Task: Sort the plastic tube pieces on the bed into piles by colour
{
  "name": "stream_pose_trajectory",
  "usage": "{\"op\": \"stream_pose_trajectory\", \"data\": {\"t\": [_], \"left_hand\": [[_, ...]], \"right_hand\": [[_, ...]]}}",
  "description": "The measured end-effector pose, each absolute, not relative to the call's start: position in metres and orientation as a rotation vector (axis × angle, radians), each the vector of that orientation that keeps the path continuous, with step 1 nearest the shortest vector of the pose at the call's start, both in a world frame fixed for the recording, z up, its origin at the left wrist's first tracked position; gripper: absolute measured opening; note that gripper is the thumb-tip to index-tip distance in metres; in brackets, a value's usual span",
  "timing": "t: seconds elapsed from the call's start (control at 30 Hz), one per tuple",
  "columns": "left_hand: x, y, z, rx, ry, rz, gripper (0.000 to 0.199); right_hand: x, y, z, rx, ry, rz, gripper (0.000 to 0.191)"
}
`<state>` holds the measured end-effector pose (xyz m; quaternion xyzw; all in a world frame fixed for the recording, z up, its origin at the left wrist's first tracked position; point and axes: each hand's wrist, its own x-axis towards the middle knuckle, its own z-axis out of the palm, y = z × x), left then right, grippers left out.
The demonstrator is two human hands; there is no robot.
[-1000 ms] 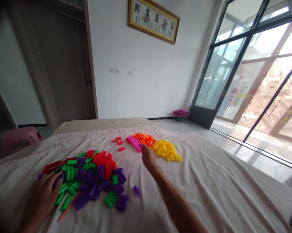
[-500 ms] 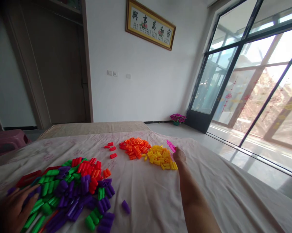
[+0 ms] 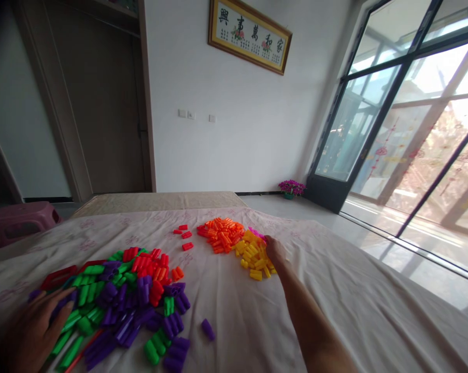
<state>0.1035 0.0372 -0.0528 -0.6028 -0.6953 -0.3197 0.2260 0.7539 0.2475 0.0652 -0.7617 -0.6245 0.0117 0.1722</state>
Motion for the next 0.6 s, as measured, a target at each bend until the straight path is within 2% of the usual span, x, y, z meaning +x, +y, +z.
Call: {"op": "stream_pose_trajectory", "data": {"t": [0.4, 0.5, 0.6], "left_hand": [[0.119, 0.030, -0.033, -1.700, -1.962, -0.783, 0.051], [0.120, 0.026, -0.031, -1.734, -1.944, -0.802, 0.054], [0.123, 0.024, -0.028, -1.738, -1.923, -0.813, 0.056]], "right_hand": [[0.612, 0.168, 0.054, -1.668, -1.993, 0.305, 0.035], [0.638, 0.167, 0.071, -1.716, -1.862, 0.233, 0.038], [0.704, 0.166, 0.089, -2.032, -1.608, 0.013, 0.045]]}}
